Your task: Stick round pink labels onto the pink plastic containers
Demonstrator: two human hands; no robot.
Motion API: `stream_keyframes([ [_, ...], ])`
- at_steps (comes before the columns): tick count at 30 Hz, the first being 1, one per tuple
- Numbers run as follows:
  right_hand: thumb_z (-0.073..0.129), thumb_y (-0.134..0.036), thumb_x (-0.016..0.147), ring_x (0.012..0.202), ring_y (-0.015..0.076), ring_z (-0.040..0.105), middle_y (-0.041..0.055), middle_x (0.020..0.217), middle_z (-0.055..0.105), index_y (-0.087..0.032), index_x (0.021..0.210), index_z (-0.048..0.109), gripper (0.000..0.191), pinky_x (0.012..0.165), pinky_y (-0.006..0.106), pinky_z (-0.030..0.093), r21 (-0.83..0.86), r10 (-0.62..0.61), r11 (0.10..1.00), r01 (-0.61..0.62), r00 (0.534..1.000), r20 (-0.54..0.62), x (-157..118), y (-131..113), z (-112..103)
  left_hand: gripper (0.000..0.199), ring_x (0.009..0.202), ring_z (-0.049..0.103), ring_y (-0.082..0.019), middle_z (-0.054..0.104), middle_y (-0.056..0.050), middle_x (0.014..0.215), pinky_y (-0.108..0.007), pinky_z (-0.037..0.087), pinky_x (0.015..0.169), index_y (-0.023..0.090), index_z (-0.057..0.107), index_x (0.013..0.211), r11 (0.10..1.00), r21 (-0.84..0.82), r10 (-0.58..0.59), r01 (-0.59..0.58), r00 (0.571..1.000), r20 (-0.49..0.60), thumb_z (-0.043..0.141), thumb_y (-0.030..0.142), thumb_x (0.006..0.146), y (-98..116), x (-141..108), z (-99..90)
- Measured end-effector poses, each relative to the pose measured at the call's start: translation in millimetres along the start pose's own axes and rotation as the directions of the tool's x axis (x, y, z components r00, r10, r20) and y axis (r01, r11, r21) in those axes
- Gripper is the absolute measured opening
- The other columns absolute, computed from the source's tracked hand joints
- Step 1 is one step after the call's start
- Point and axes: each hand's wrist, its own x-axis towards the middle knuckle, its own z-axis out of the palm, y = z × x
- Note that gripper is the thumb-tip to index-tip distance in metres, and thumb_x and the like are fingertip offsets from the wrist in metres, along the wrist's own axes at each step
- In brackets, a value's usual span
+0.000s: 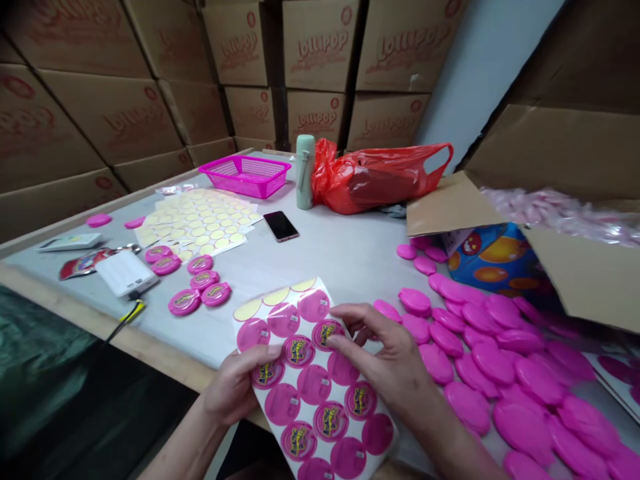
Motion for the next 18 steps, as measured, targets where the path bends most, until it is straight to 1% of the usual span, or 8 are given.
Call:
stream_keyframes([
  [3,0.079,-0.034,0.082,0.07,0.0156,0.064,-0.0002,0.084,0.072,-0.031,0.103,0.077,0.021,0.063,0.028,0.056,-0.03,0.004,1.0,-0.002,0.998,0.061,-2,-1,2,0.033,0.09,0.075,-0.033,0.079,-0.014,0.09,-0.046,0.057,0.09,0.011,0.079,0.092,0.997,0.079,-0.017,0.013,0.999,0.046,0.079,0.038,0.073,0,-1,0.3],
  [7,0.079,-0.034,0.081,0.072,0.0158,0.065,-0.0013,0.083,0.073,-0.031,0.093,0.078,0.012,0.065,0.027,0.055,-0.027,0.038,0.999,-0.036,0.995,0.096,-2,-4,0,0.03,0.103,0.072,-0.031,0.079,-0.011,0.097,-0.046,0.053,0.099,0.015,0.079,0.098,0.984,0.159,0.079,-0.084,0.996,0.04,0.074,0.039,0.081,4,-3,6.8],
  [9,0.079,-0.038,0.081,0.075,0.017,0.067,-0.0003,0.084,0.074,-0.029,0.093,0.078,0.014,0.066,0.028,0.055,0.007,0.116,0.993,-0.118,0.985,0.126,1,-4,0,0.03,0.108,0.07,-0.031,0.079,-0.01,0.102,-0.045,0.051,0.102,0.016,0.079,0.1,0.971,0.207,0.121,-0.12,0.993,0.011,0.072,0.04,0.083,5,-2,8.0],
  [11,0.079,-0.044,0.08,0.074,0.0186,0.068,0.0011,0.085,0.074,-0.028,0.093,0.078,0.021,0.064,0.03,0.056,0.069,0.204,0.974,-0.217,0.966,0.158,3,-2,0,0.031,0.11,0.069,-0.032,0.078,-0.01,0.105,-0.045,0.051,0.102,0.017,0.079,0.099,0.946,0.302,0.129,-0.121,0.992,-0.006,0.071,0.043,0.084,7,-2,6.5],
  [12,0.079,-0.046,0.08,0.074,0.0192,0.069,0.0017,0.085,0.074,-0.027,0.092,0.078,0.023,0.063,0.031,0.056,0.09,0.221,0.967,-0.238,0.962,0.16,4,0,1,0.031,0.11,0.069,-0.032,0.078,-0.009,0.104,-0.044,0.052,0.101,0.017,0.079,0.096,0.928,0.355,0.123,-0.112,0.992,-0.009,0.07,0.045,0.084,7,-2,5.4],
  [14,0.08,-0.045,0.079,0.076,0.0201,0.069,0.002,0.085,0.073,-0.027,0.09,0.078,0.021,0.064,0.031,0.056,0.075,0.166,0.982,-0.175,0.979,0.115,4,3,2,0.03,0.108,0.069,-0.032,0.079,-0.008,0.101,-0.042,0.053,0.098,0.019,0.08,0.089,0.902,0.423,0.11,-0.091,0.994,-0.022,0.07,0.048,0.084,7,-3,4.5],
  [16,0.081,-0.039,0.08,0.081,0.0204,0.068,0.0017,0.086,0.07,-0.028,0.088,0.079,0.013,0.068,0.031,0.056,-0.024,0.016,1.0,-0.015,0.999,0.035,2,6,3,0.029,0.112,0.068,-0.032,0.079,-0.007,0.103,-0.041,0.052,0.101,0.021,0.08,0.089,0.903,0.418,0.13,-0.098,0.99,-0.049,0.071,0.048,0.083,6,-2,6.4],
  [18,0.078,-0.031,0.084,0.084,0.02,0.066,0.002,0.087,0.067,-0.029,0.093,0.079,0.009,0.07,0.032,0.055,-0.161,-0.151,0.977,0.142,0.988,-0.041,-2,9,5,0.029,0.117,0.066,-0.032,0.078,-0.007,0.108,-0.041,0.05,0.105,0.021,0.079,0.098,0.93,0.352,0.15,-0.108,0.984,-0.094,0.071,0.045,0.084,4,1,10.8],
])
